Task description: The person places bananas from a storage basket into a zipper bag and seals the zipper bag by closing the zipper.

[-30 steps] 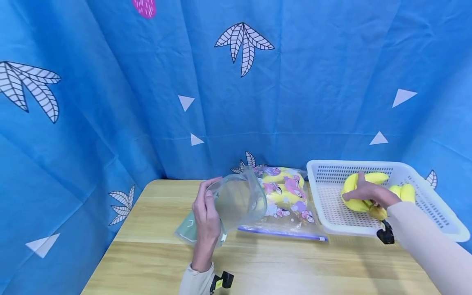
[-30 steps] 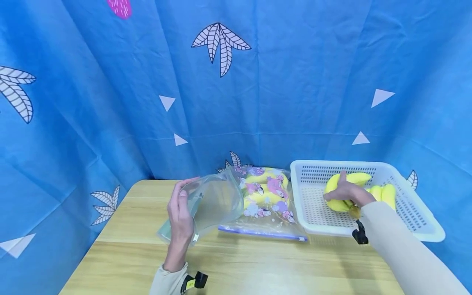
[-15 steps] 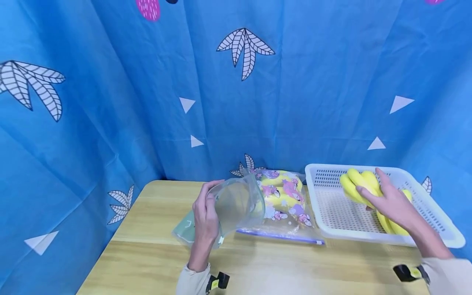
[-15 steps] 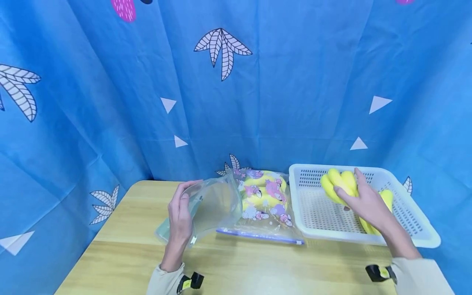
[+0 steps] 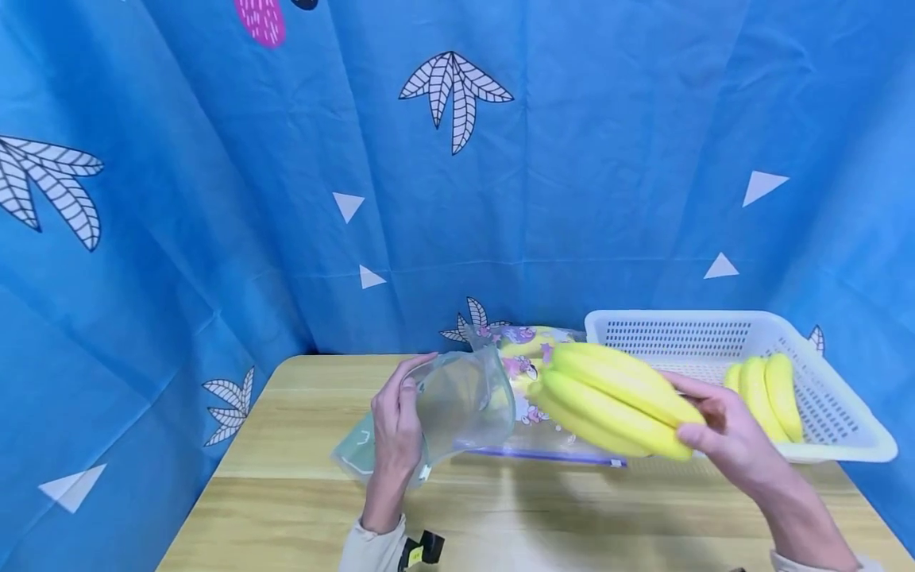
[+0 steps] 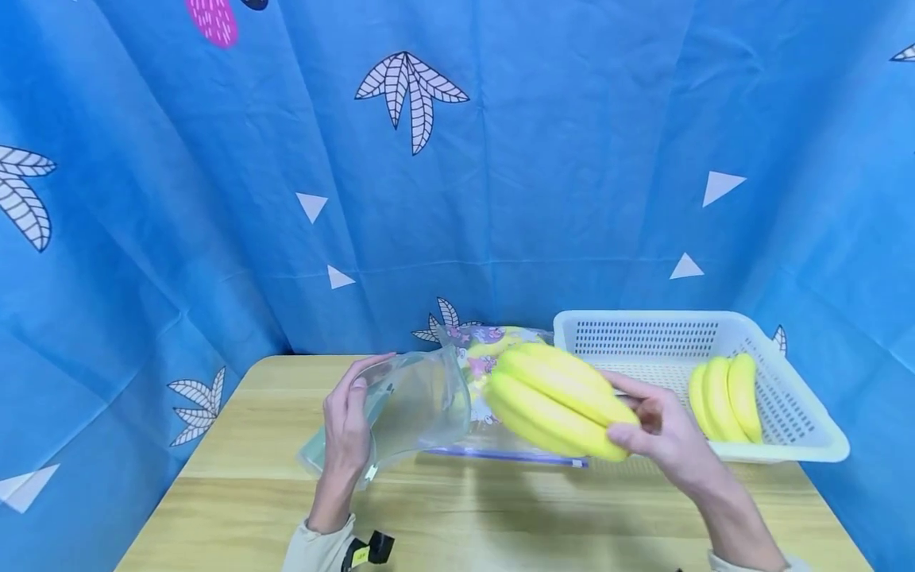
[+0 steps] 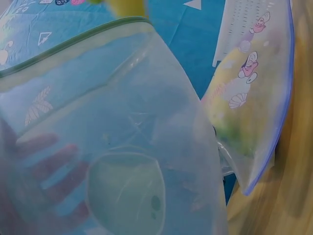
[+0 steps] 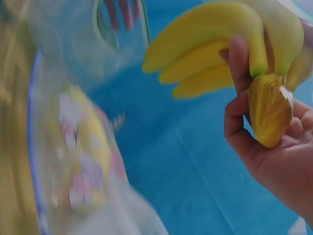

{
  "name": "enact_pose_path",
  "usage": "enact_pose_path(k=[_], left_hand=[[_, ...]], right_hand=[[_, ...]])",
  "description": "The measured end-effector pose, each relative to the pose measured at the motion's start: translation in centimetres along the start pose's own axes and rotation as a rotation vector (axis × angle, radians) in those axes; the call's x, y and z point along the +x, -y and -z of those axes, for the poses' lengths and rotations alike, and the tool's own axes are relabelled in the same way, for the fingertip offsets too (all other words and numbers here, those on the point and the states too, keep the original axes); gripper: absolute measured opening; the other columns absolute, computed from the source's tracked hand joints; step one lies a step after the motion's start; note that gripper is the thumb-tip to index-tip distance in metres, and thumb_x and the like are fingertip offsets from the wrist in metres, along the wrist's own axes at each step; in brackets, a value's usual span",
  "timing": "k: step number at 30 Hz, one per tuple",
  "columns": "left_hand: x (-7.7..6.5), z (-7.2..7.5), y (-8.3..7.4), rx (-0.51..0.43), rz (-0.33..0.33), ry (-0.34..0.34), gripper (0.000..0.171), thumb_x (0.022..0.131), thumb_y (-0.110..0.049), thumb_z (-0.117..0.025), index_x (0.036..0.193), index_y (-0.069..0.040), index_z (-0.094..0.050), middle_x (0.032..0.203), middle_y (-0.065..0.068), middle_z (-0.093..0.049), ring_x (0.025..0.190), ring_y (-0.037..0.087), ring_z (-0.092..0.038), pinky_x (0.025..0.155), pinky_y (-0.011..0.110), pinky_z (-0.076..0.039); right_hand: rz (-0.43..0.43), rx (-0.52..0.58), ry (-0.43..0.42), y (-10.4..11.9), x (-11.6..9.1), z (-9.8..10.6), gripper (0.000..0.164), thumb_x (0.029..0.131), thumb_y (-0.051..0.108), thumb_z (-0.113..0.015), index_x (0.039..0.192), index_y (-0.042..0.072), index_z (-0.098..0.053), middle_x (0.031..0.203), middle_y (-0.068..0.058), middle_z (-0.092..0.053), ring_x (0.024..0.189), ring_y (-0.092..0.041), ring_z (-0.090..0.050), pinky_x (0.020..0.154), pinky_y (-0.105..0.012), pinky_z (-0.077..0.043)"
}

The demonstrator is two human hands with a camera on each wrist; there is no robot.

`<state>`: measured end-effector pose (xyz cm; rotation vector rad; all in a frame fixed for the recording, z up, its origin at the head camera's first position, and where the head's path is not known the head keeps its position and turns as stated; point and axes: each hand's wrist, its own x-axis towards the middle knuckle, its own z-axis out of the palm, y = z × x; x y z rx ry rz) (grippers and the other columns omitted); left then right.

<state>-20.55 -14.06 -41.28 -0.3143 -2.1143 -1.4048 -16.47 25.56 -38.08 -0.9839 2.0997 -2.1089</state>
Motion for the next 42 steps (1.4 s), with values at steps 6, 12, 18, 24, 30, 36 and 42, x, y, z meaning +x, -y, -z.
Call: enact_pose_path(k=[6,12,18,24,30,36,42], left_hand=[[-0.1,0.0,-0.2,-0.001,-0.007,0.025,0.037,0.108,-0.014,-0.039,0.127,-0.012,-0.071,0.128,0.000,-0.071,0.121,0.016,-0.064,0.101,0.049,-0.052],[-0.3,0.0,-0.6,0.015,0.007,0.036,0.038,0.108,-0.013,-0.038,0.126,-0.017,-0.071,0.118,-0.005,-0.073,0.103,0.012,-0.067,0.091,0.034,-0.054],[-0.4,0.0,-1.0,-0.050,0.002,0.067,0.038,0.108,-0.011,-0.036,0.127,-0.015,-0.069,0.125,-0.001,-0.072,0.118,0.015,-0.065,0.104,0.034,-0.051],[-0.1,-0.1,-1.1,-0.058,-0.011,0.111,0.038,0.108,-0.011,-0.036,0.127,-0.012,-0.068,0.125,0.001,-0.072,0.111,0.016,-0.067,0.098,0.035,-0.053],[-0.2,-0.6,-0.9,-0.002,-0.019,0.150,0.039,0.108,-0.011,-0.036,0.126,-0.014,-0.070,0.120,-0.002,-0.072,0.051,0.009,-0.036,0.053,0.029,-0.040],[-0.5,-0.6,-0.7,-0.002,-0.018,0.159,0.039,0.108,-0.010,-0.036,0.125,-0.017,-0.070,0.120,-0.002,-0.073,0.050,0.007,-0.032,0.053,0.028,-0.041],[-0.3,-0.1,-0.2,0.002,-0.029,0.137,0.038,0.110,-0.012,-0.034,0.125,-0.012,-0.070,0.123,-0.002,-0.072,0.075,0.011,-0.057,0.076,0.030,-0.051]], right_hand=[[0.055,0.023,0.204,-0.1,3.7,-3.5,0.056,0.096,0.001,-0.061,0.149,-0.004,-0.047,0.125,-0.017,-0.071,0.103,-0.023,-0.073,0.080,-0.035,-0.062],[-0.045,0.066,0.315,-1.3,6.0,-6.1,0.059,0.093,-0.005,-0.062,0.149,-0.009,-0.044,0.121,-0.018,-0.071,0.100,-0.020,-0.071,0.080,-0.035,-0.062],[-0.082,0.119,0.412,-2.5,6.1,-7.4,0.068,0.093,-0.009,-0.061,0.155,-0.008,-0.033,0.129,-0.019,-0.066,0.109,-0.019,-0.066,0.090,-0.032,-0.059],[-0.087,0.025,0.367,-2.9,5.7,-7.6,0.063,0.095,-0.004,-0.066,0.152,-0.007,-0.039,0.130,-0.013,-0.068,0.107,-0.017,-0.067,0.088,-0.030,-0.059],[-0.060,-0.060,0.189,-3.2,5.3,-8.2,0.037,0.093,-0.003,-0.071,0.130,0.000,-0.068,0.105,-0.006,-0.073,0.066,-0.008,-0.062,0.052,-0.027,-0.056],[-0.062,-0.094,0.170,-3.4,5.6,-9.7,0.033,0.094,0.003,-0.073,0.126,0.006,-0.072,0.095,-0.008,-0.070,0.059,-0.008,-0.061,0.044,-0.025,-0.050],[-0.034,-0.083,0.185,-3.8,6.5,-10.6,0.033,0.097,0.004,-0.070,0.129,0.003,-0.070,0.110,-0.013,-0.070,0.078,-0.015,-0.072,0.064,-0.039,-0.063]])
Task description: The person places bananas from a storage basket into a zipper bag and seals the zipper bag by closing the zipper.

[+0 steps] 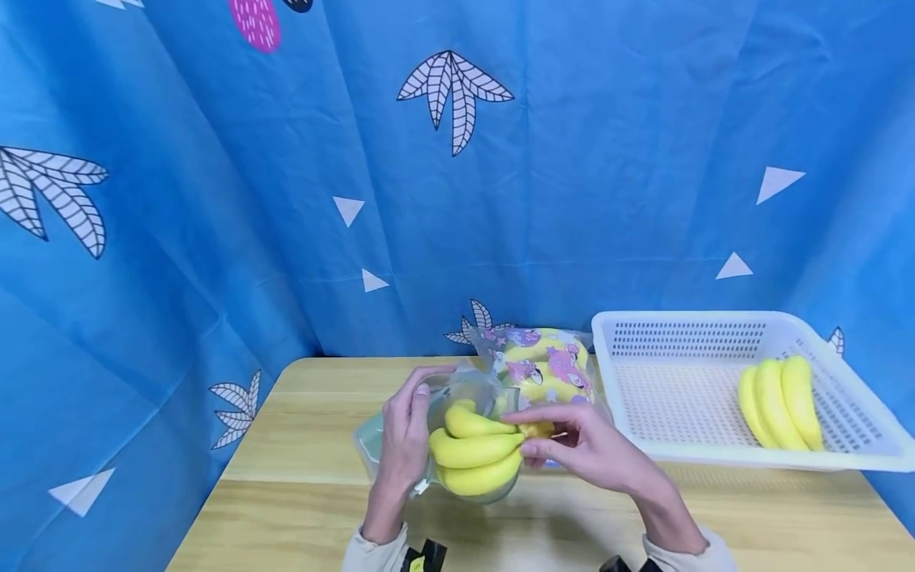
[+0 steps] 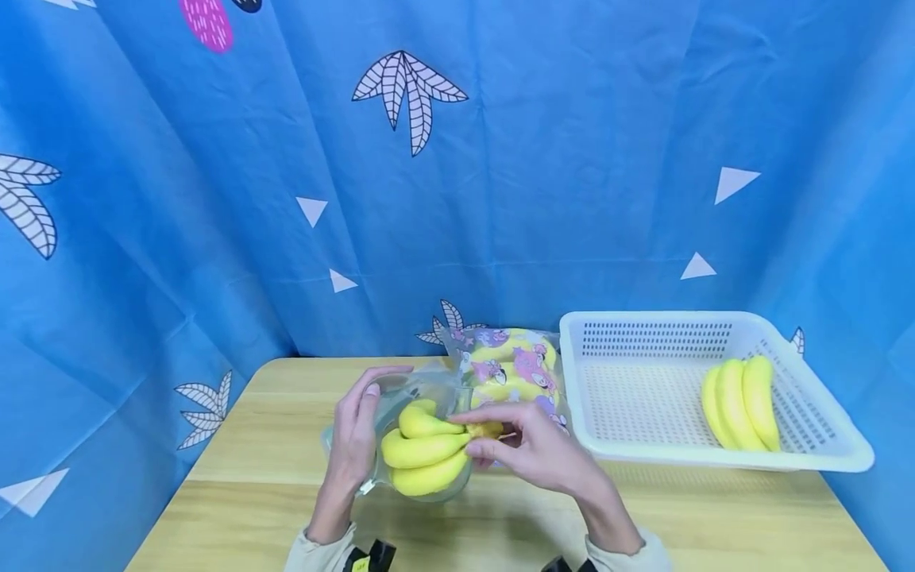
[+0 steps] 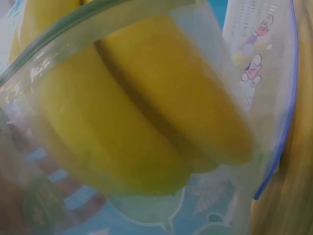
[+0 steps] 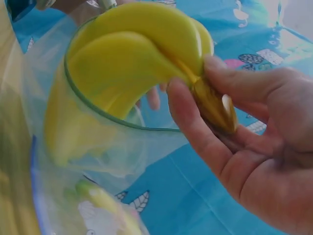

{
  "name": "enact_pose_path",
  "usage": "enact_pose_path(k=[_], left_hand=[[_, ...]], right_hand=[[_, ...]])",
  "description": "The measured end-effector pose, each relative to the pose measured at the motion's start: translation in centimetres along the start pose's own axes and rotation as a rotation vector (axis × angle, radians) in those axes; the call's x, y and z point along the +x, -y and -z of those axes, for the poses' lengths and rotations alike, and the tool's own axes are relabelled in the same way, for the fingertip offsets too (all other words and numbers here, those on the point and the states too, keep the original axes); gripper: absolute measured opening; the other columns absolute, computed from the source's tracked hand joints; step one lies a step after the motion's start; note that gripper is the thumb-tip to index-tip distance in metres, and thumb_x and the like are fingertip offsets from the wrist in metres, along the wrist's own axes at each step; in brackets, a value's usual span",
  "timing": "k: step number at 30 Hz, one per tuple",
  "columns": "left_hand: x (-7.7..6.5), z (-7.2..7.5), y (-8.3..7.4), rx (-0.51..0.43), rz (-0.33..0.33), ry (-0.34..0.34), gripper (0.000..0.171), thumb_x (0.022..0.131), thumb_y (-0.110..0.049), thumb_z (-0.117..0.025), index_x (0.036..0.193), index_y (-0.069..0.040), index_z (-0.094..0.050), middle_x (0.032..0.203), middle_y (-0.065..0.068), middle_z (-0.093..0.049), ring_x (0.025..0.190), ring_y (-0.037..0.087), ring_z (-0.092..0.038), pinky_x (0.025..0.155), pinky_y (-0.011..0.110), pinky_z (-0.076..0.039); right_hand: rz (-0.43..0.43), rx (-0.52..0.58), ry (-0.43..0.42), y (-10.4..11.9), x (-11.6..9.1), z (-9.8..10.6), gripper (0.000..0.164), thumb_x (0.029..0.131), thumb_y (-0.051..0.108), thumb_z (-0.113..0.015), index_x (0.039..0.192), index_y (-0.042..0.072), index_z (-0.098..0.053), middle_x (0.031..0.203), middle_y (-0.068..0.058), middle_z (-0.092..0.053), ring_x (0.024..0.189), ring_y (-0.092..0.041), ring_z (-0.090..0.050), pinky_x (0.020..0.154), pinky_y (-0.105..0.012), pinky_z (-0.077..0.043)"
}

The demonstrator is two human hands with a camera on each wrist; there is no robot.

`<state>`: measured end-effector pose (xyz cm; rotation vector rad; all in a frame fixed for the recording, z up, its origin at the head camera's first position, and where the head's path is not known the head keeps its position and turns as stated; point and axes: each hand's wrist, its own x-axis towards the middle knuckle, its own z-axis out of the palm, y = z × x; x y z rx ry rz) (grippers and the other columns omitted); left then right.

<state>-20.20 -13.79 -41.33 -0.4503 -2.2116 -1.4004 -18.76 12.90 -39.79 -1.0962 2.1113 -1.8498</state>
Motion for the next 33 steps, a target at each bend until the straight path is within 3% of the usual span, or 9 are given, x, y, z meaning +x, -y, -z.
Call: enact_pose_path(k=[4,8,14,22,25,27,29,31,33], left_hand=[[0.0,0.3,0.4,0.000,-0.003,-0.030,0.037,0.109,-0.011,-0.036,0.122,-0.011,-0.071,0.120,0.000,-0.073,0.099,0.019,-0.069,0.091,0.032,-0.054],[-0.3,0.6,1.2,0.014,0.001,-0.060,0.037,0.107,-0.008,-0.037,0.122,-0.010,-0.071,0.120,0.001,-0.073,0.117,0.020,-0.066,0.101,0.031,-0.050],[-1.3,1.5,3.1,0.028,-0.001,-0.064,0.040,0.105,-0.004,-0.036,0.127,-0.013,-0.069,0.124,0.001,-0.072,0.112,0.024,-0.066,0.099,0.029,-0.049],[-2.0,3.8,5.2,-0.008,-0.052,-0.067,0.041,0.109,-0.006,-0.032,0.128,-0.007,-0.068,0.127,0.005,-0.071,0.116,0.027,-0.064,0.103,0.023,-0.044],[-1.9,4.0,5.1,0.004,-0.060,-0.075,0.041,0.108,-0.006,-0.032,0.127,-0.009,-0.068,0.125,0.005,-0.072,0.088,0.020,-0.066,0.087,0.021,-0.047],[-1.8,3.9,5.1,0.023,-0.058,-0.068,0.041,0.108,-0.005,-0.033,0.128,-0.012,-0.068,0.125,0.004,-0.072,0.063,0.016,-0.053,0.069,0.022,-0.045],[-1.8,3.5,5.0,0.038,-0.051,-0.052,0.042,0.107,-0.004,-0.033,0.128,-0.013,-0.068,0.126,0.002,-0.072,0.054,0.015,-0.039,0.058,0.025,-0.038],[-1.9,3.1,5.0,0.034,-0.046,-0.045,0.041,0.107,-0.004,-0.034,0.128,-0.013,-0.068,0.126,0.001,-0.071,0.066,0.016,-0.057,0.069,0.025,-0.047],[-1.9,2.8,4.9,0.018,-0.038,-0.057,0.041,0.107,-0.005,-0.034,0.127,-0.013,-0.068,0.126,0.000,-0.071,0.093,0.020,-0.068,0.085,0.024,-0.051]], right_hand=[[-0.022,-0.054,-0.025,-0.3,0.7,-0.9,0.036,0.097,0.010,-0.071,0.133,0.005,-0.067,0.122,-0.012,-0.067,0.093,-0.018,-0.072,0.076,-0.037,-0.063],[-0.058,-0.149,-0.048,-1.1,1.5,-2.2,0.037,0.096,0.015,-0.072,0.131,0.008,-0.067,0.122,-0.009,-0.069,0.100,-0.016,-0.070,0.081,-0.031,-0.062],[-0.055,-0.324,-0.031,-2.9,2.5,-4.6,0.036,0.097,0.008,-0.070,0.132,0.006,-0.066,0.123,-0.008,-0.071,0.096,-0.012,-0.070,0.079,-0.023,-0.060],[-0.105,-0.341,-0.086,-5.5,3.9,-8.5,0.031,0.093,0.003,-0.072,0.123,0.007,-0.066,0.109,-0.006,-0.072,0.085,-0.007,-0.066,0.072,-0.020,-0.058],[-0.110,-0.353,-0.119,-6.1,4.5,-9.9,0.030,0.093,0.003,-0.072,0.123,0.006,-0.067,0.107,-0.006,-0.072,0.081,-0.005,-0.064,0.070,-0.020,-0.058],[-0.114,-0.385,-0.156,-6.3,4.9,-10.7,0.031,0.093,0.004,-0.073,0.123,0.005,-0.068,0.105,-0.006,-0.073,0.079,-0.004,-0.063,0.069,-0.020,-0.057],[-0.121,-0.428,-0.203,-6.5,5.4,-11.4,0.031,0.092,0.005,-0.075,0.122,0.004,-0.069,0.101,-0.006,-0.074,0.076,-0.004,-0.063,0.067,-0.018,-0.056],[-0.127,-0.465,-0.244,-6.7,5.9,-12.1,0.032,0.090,0.005,-0.076,0.122,0.002,-0.070,0.098,-0.008,-0.075,0.074,-0.004,-0.064,0.066,-0.017,-0.055],[-0.125,-0.487,-0.274,-6.9,6.4,-12.7,0.033,0.089,0.005,-0.077,0.122,0.001,-0.070,0.098,-0.010,-0.076,0.075,-0.007,-0.067,0.066,-0.016,-0.056]])
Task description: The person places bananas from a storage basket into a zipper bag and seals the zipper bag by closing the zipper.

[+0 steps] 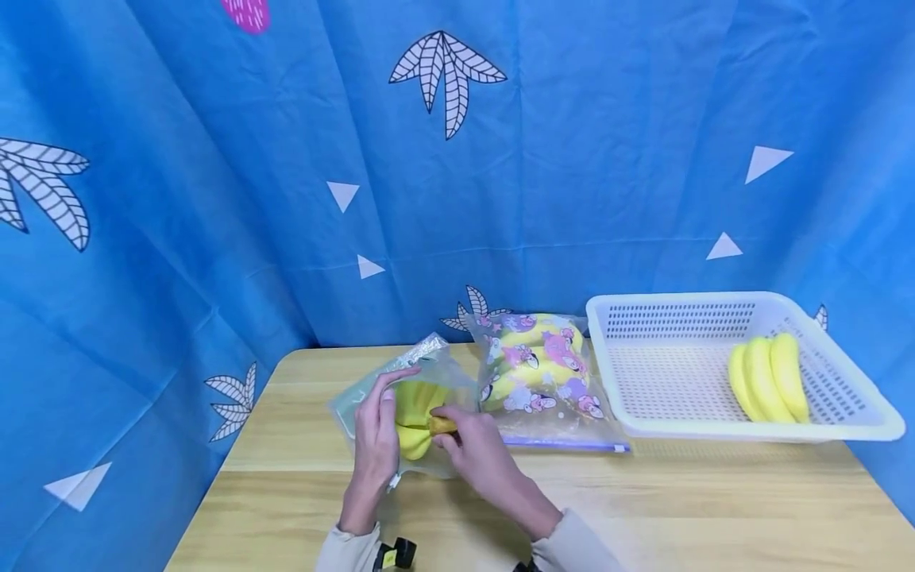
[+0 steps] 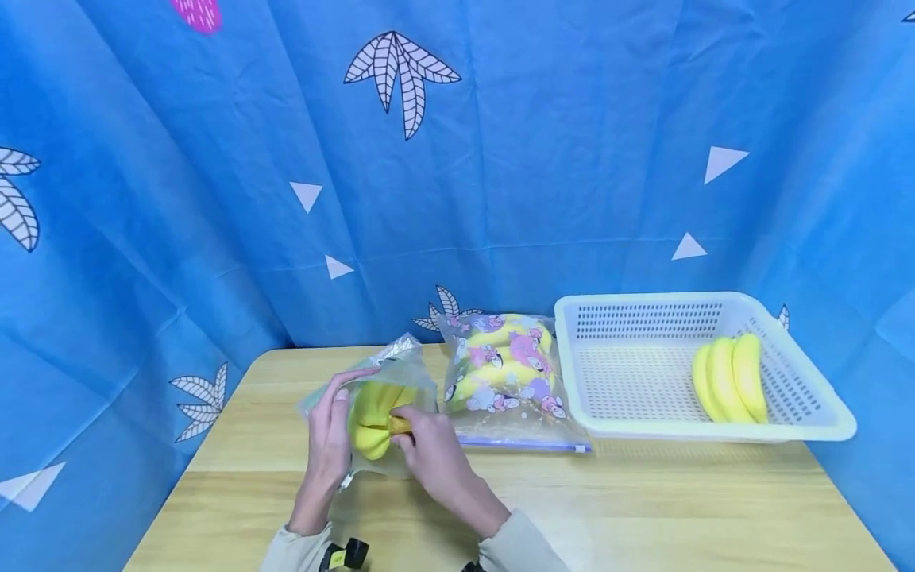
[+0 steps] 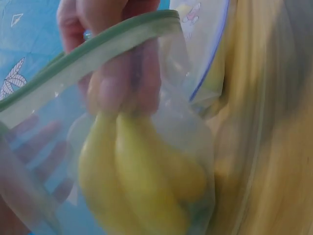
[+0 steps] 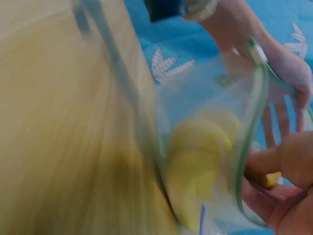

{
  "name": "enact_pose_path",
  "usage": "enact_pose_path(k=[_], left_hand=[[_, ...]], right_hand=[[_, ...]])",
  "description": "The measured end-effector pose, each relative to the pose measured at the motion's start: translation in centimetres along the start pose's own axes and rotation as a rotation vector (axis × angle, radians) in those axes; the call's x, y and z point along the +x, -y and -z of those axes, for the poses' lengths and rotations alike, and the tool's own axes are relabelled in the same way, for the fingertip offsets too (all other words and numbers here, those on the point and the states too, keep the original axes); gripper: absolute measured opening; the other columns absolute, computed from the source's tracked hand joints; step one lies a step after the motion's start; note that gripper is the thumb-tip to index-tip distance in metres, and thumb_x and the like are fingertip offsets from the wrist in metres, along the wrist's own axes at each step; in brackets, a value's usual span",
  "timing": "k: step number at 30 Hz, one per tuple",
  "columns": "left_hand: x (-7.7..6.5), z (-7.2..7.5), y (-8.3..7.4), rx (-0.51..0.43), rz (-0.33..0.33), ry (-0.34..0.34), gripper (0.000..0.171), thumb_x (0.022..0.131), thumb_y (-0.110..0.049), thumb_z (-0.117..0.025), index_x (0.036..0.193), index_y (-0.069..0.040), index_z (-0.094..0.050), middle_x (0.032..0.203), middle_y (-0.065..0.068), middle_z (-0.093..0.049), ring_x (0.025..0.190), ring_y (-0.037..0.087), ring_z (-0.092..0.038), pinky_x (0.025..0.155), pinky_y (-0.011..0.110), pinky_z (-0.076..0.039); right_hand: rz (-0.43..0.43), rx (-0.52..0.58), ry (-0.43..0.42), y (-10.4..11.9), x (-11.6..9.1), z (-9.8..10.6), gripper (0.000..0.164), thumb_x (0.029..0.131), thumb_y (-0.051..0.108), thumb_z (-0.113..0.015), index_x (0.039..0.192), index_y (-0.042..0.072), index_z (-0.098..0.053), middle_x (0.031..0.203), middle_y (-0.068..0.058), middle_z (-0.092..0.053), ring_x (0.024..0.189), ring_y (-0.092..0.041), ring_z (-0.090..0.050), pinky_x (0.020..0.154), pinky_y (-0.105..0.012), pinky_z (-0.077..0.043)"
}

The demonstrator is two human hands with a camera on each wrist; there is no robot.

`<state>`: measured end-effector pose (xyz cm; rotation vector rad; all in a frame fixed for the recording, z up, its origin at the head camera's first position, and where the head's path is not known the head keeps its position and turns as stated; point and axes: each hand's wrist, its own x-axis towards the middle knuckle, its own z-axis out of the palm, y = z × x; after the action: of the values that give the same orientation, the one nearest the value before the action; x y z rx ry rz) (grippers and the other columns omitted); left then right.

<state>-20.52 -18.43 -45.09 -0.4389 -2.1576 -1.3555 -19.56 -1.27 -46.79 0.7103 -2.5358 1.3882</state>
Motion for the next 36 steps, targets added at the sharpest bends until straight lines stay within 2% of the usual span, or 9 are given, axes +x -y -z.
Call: enact_pose_path(k=[3,9,13,16,20,24,27,30,36], left_hand=[[0.2,-0.6,-0.3,-0.036,-0.001,-0.040,0.039,0.108,-0.009,-0.033,0.126,-0.010,-0.068,0.126,0.001,-0.071,0.127,0.025,-0.060,0.108,0.031,-0.043],[0.4,-1.2,-0.9,-0.052,0.033,-0.103,0.039,0.110,-0.015,-0.033,0.126,-0.009,-0.067,0.127,-0.001,-0.071,0.130,0.026,-0.057,0.111,0.028,-0.040],[0.2,-1.1,-0.2,-0.054,0.037,-0.126,0.039,0.109,-0.015,-0.032,0.125,-0.008,-0.067,0.127,0.001,-0.071,0.131,0.025,-0.056,0.112,0.026,-0.038],[0.1,-1.0,0.4,-0.052,0.035,-0.126,0.040,0.110,-0.015,-0.032,0.124,-0.007,-0.068,0.126,0.001,-0.071,0.130,0.024,-0.057,0.111,0.026,-0.038],[-0.1,-1.1,1.0,-0.054,0.035,-0.123,0.040,0.111,-0.018,-0.032,0.124,-0.009,-0.069,0.124,0.001,-0.072,0.127,0.022,-0.058,0.108,0.025,-0.040],[-0.2,-1.3,1.2,-0.062,0.021,-0.133,0.039,0.110,-0.016,-0.032,0.124,-0.008,-0.069,0.122,0.002,-0.073,0.125,0.022,-0.060,0.107,0.025,-0.042],[0.0,-1.5,1.1,-0.067,0.010,-0.140,0.038,0.110,-0.014,-0.033,0.124,-0.007,-0.068,0.122,0.003,-0.072,0.125,0.023,-0.060,0.108,0.025,-0.041],[0.2,-1.6,1.0,-0.071,0.010,-0.127,0.038,0.109,-0.013,-0.032,0.124,-0.007,-0.067,0.124,0.004,-0.071,0.128,0.023,-0.058,0.110,0.025,-0.039],[0.1,-1.5,1.0,-0.078,0.015,-0.135,0.037,0.109,-0.011,-0.032,0.124,-0.007,-0.066,0.124,0.005,-0.071,0.127,0.022,-0.057,0.109,0.026,-0.040]], right_hand=[[-0.004,-0.034,-0.057,0.2,0.8,-0.9,0.032,0.089,0.004,-0.077,0.121,0.000,-0.071,0.103,-0.012,-0.076,0.081,-0.015,-0.072,0.070,-0.019,-0.058],[-0.011,-0.147,-0.097,-0.1,2.4,-2.5,0.028,0.087,0.002,-0.079,0.114,0.003,-0.075,0.105,-0.007,-0.077,0.096,-0.022,-0.073,0.083,-0.030,-0.060],[-0.010,-0.107,-0.041,-0.8,2.7,-3.1,0.027,0.092,0.003,-0.074,0.119,0.001,-0.073,0.104,-0.008,-0.077,0.087,-0.014,-0.071,0.091,-0.036,-0.057],[-0.017,-0.073,0.007,-1.1,2.6,-2.9,0.025,0.095,0.002,-0.069,0.120,-0.001,-0.072,0.100,-0.009,-0.077,0.077,-0.009,-0.067,0.085,-0.035,-0.058],[-0.047,-0.056,0.060,-0.7,1.7,-1.7,0.025,0.096,-0.001,-0.067,0.121,-0.001,-0.071,0.103,-0.011,-0.076,0.076,-0.008,-0.064,0.067,-0.021,-0.056],[-0.080,0.016,0.100,0.2,0.1,1.2,0.032,0.097,-0.003,-0.062,0.129,-0.003,-0.066,0.107,-0.018,-0.073,0.071,-0.011,-0.064,0.061,-0.016,-0.055],[-0.078,0.058,0.078,0.7,-1.0,4.5,0.033,0.097,-0.002,-0.061,0.130,-0.004,-0.065,0.110,-0.019,-0.073,0.080,-0.017,-0.070,0.069,-0.018,-0.058],[-0.065,0.027,-0.003,1.0,-1.8,8.6,0.032,0.096,0.000,-0.065,0.128,0.000,-0.067,0.114,-0.015,-0.073,0.098,-0.021,-0.072,0.082,-0.022,-0.059],[-0.065,-0.099,-0.202,-0.9,-3.1,16.9,0.033,0.094,-0.005,-0.066,0.126,0.001,-0.068,0.116,-0.013,-0.074,0.101,-0.025,-0.072,0.084,-0.035,-0.061]])
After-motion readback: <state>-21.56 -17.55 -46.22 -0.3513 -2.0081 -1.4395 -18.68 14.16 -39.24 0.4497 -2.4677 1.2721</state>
